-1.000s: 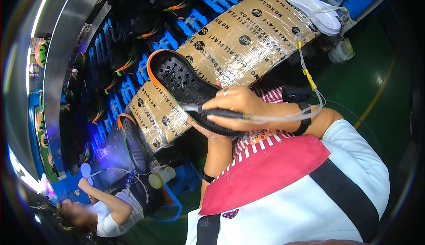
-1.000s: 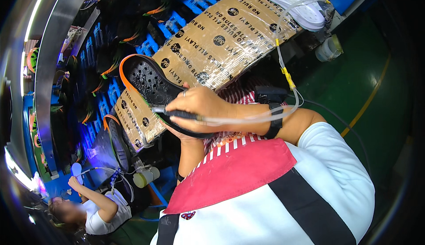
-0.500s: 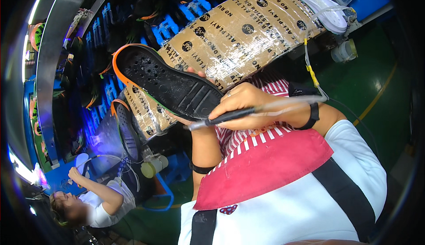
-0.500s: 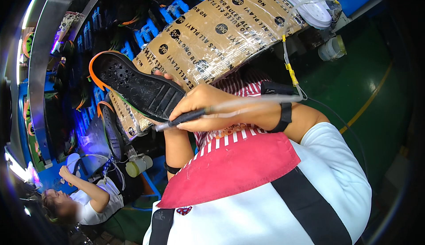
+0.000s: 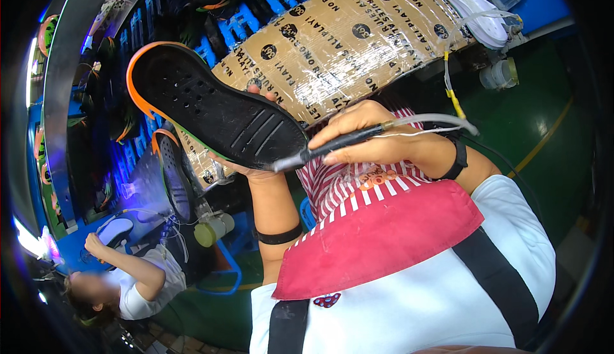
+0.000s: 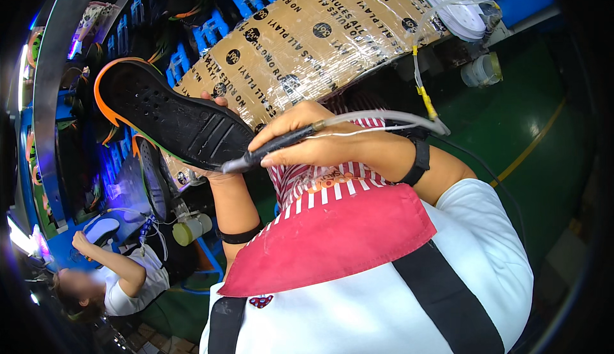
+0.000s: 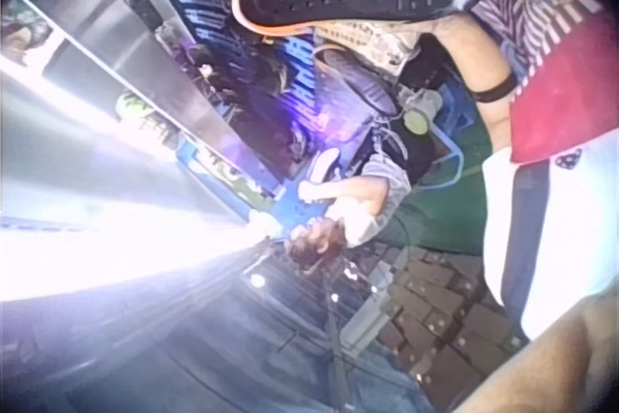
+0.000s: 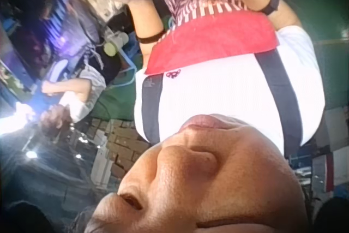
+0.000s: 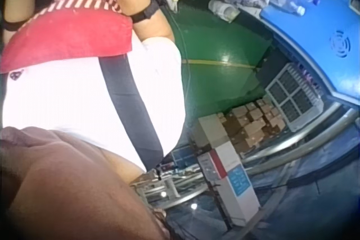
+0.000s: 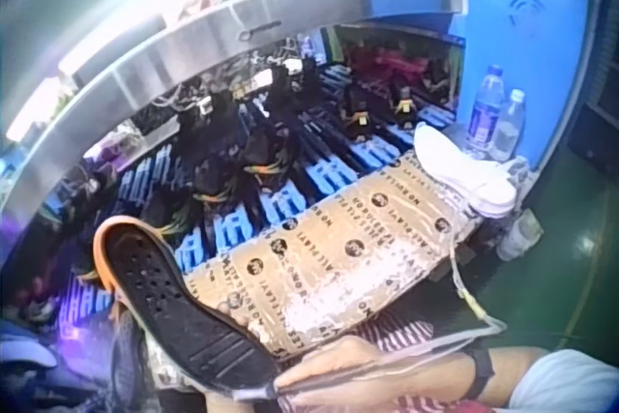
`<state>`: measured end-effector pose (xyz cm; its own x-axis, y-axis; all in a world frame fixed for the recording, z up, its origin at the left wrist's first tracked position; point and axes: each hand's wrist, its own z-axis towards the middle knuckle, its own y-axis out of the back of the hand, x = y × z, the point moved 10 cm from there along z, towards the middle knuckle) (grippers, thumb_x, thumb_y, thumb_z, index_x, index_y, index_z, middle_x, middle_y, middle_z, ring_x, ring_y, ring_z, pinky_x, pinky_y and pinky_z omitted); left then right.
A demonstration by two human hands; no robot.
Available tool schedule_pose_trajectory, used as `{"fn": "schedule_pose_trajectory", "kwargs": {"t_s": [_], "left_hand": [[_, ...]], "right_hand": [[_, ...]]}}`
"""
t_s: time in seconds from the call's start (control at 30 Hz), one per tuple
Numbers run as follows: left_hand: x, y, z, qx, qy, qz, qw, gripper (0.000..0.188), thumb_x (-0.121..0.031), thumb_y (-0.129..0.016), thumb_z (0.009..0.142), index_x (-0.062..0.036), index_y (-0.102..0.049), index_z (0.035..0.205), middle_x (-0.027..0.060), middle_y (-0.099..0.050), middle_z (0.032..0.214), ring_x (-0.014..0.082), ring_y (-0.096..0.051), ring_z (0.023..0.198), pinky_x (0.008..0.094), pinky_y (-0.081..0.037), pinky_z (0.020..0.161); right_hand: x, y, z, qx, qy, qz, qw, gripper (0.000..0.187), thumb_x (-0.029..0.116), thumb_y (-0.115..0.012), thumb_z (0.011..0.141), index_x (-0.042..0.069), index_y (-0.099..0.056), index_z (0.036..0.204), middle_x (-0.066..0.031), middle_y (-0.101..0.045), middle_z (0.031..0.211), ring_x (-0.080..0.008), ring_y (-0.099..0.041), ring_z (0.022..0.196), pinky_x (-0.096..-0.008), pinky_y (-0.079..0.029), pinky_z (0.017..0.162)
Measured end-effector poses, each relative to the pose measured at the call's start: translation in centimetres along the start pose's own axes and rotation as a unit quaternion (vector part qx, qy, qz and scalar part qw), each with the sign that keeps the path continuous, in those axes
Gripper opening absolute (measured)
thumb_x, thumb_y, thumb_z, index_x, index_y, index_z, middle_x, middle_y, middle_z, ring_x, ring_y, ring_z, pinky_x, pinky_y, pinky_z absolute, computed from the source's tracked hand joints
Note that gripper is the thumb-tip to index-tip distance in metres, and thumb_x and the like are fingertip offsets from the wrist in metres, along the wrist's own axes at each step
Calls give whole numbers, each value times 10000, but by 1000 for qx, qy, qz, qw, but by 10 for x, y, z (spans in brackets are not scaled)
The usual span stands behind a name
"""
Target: The person is applying adhesive or sealant to the edges of shoe soles using a specialized application tool.
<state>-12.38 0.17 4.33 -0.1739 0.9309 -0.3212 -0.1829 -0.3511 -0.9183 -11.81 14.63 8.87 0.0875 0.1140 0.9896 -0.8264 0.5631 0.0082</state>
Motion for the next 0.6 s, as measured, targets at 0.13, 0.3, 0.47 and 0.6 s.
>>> {"fn": "schedule_pose_trajectory", "kwargs": {"t_s": [0.13, 0.3, 0.47, 0.6], "left_hand": [[-1, 0, 1, -4, 33, 23, 999, 1019, -647, -647, 673, -70, -228, 1400, 311, -332, 1330, 482, -401, 1177, 571, -433, 912], [2, -10, 5, 3, 71, 44, 996, 1067, -688, -623, 660, -20, -220, 1388, 340, -353, 1298, 487, -452, 1124, 570, -456, 876], [10, -11, 4, 15, 135, 80, 987, 1009, -646, -618, 670, -6, -269, 1368, 352, -387, 1257, 486, -471, 1103, 554, -473, 851], [18, -17, 4, -14, 166, 121, 979, 988, -627, -592, 685, 12, -262, 1363, 363, -387, 1244, 505, -485, 1073, 562, -478, 834]], "right_hand": [[-6, -12, -3, 47, 12, -7, 999, 241, 123, -708, 752, 30, -678, 972, -144, -676, 846, -172, -647, 738, -262, -491, 664], [7, -6, -5, 6, 79, -20, 997, 248, 124, -714, 745, 39, -681, 976, -122, -668, 785, -180, -634, 695, -275, -486, 626], [3, -15, -4, 50, 82, -104, 990, 249, 113, -710, 749, 15, -669, 974, -130, -663, 802, -223, -637, 702, -288, -487, 633], [12, -21, -8, 86, 105, -35, 990, 244, 101, -710, 745, 34, -670, 977, -129, -645, 755, -239, -619, 658, -323, -479, 610]]}}
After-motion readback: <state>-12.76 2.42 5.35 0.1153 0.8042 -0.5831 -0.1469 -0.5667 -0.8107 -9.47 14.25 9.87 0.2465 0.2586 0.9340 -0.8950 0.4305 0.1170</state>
